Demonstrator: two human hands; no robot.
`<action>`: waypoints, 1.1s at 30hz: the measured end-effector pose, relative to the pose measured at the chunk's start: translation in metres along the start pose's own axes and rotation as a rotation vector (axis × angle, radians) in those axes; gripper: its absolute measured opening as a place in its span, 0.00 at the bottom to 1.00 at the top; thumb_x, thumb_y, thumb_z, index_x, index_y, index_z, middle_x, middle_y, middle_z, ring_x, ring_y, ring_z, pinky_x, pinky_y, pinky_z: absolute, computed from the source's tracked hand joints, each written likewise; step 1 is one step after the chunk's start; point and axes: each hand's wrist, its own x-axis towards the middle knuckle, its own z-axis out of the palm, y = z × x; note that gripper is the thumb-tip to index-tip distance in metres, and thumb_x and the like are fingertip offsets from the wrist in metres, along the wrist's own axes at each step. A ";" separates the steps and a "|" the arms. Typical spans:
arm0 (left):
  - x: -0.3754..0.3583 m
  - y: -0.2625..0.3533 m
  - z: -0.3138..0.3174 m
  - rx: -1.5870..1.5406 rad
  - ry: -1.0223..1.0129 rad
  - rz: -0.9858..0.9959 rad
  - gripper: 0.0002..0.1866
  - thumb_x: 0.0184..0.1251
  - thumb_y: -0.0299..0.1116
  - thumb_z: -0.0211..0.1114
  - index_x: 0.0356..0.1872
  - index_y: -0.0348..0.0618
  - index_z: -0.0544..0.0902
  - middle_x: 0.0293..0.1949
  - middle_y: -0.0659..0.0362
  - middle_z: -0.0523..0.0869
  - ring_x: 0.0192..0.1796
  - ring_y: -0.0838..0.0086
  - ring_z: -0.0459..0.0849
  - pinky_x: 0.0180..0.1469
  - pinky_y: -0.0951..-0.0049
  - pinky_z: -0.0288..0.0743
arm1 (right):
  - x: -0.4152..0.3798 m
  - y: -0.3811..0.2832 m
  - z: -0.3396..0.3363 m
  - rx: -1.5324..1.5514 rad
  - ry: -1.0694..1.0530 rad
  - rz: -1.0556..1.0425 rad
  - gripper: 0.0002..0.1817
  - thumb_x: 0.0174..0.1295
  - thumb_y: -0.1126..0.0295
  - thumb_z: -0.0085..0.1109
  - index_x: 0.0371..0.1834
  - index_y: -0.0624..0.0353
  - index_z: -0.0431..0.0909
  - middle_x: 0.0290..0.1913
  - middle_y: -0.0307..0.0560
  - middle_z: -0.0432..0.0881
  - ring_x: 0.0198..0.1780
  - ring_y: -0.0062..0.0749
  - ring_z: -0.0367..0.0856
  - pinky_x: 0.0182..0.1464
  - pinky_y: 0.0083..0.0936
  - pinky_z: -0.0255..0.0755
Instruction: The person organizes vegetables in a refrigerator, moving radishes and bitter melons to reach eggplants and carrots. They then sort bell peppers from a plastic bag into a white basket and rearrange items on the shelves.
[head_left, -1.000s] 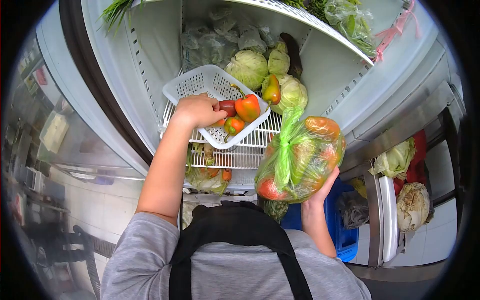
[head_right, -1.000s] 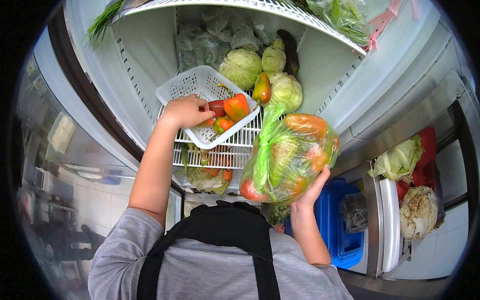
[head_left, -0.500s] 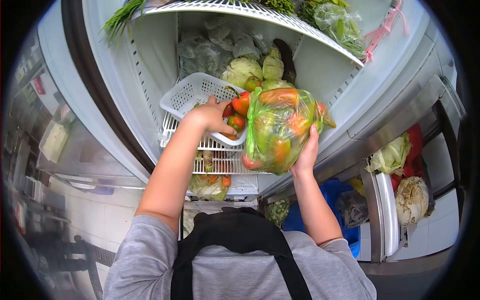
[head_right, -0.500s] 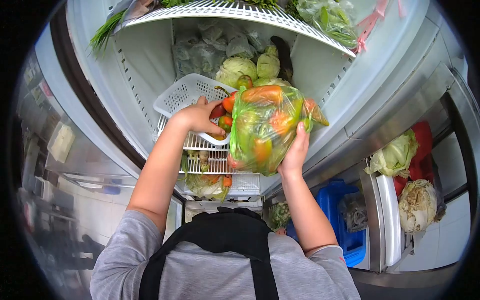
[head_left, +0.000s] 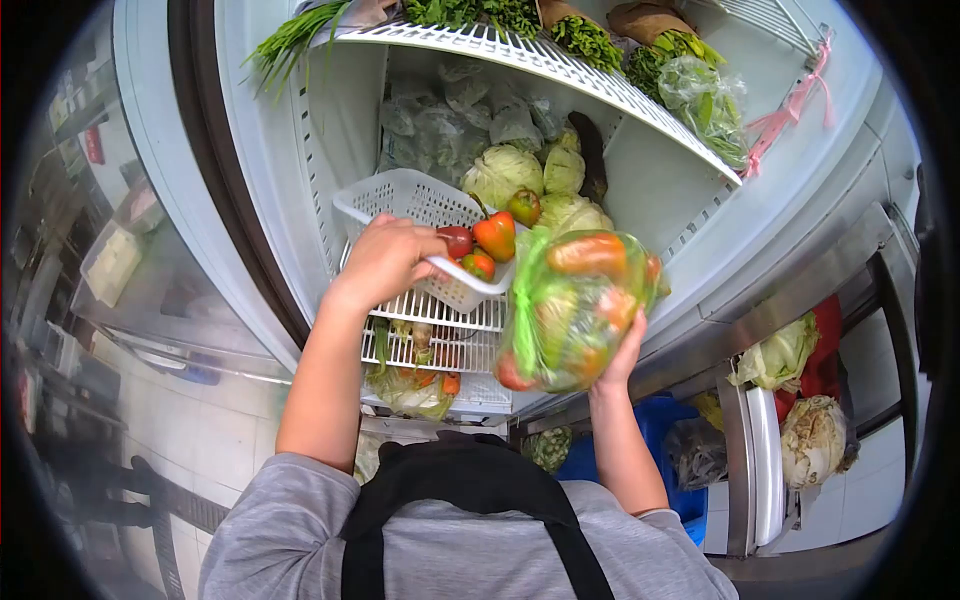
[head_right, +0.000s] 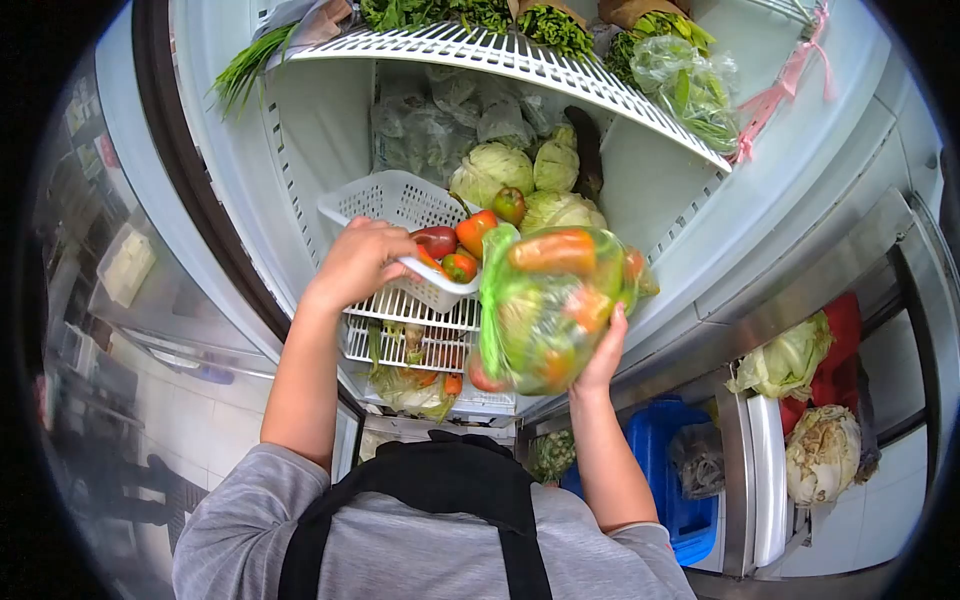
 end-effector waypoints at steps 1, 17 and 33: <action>0.004 -0.001 -0.002 0.003 -0.003 -0.006 0.03 0.59 0.38 0.71 0.33 0.57 0.86 0.35 0.66 0.86 0.41 0.66 0.82 0.50 0.60 0.66 | -0.002 0.000 -0.007 0.047 -0.061 0.029 0.28 0.76 0.47 0.37 0.62 0.60 0.70 0.56 0.47 0.79 0.57 0.35 0.79 0.56 0.38 0.78; 0.207 -0.115 -0.052 -0.646 0.209 -0.838 0.33 0.78 0.57 0.40 0.67 0.41 0.75 0.69 0.46 0.73 0.71 0.52 0.71 0.72 0.59 0.62 | -0.001 0.067 0.051 0.224 0.023 0.338 0.33 0.73 0.43 0.31 0.69 0.56 0.67 0.66 0.51 0.74 0.65 0.44 0.75 0.66 0.44 0.72; 0.193 -0.074 -0.069 0.005 0.223 -0.596 0.28 0.79 0.51 0.41 0.70 0.46 0.71 0.72 0.51 0.69 0.73 0.60 0.69 0.73 0.61 0.61 | 0.011 0.085 0.081 0.343 0.176 0.474 0.33 0.71 0.41 0.32 0.67 0.52 0.70 0.64 0.48 0.75 0.64 0.44 0.75 0.67 0.50 0.68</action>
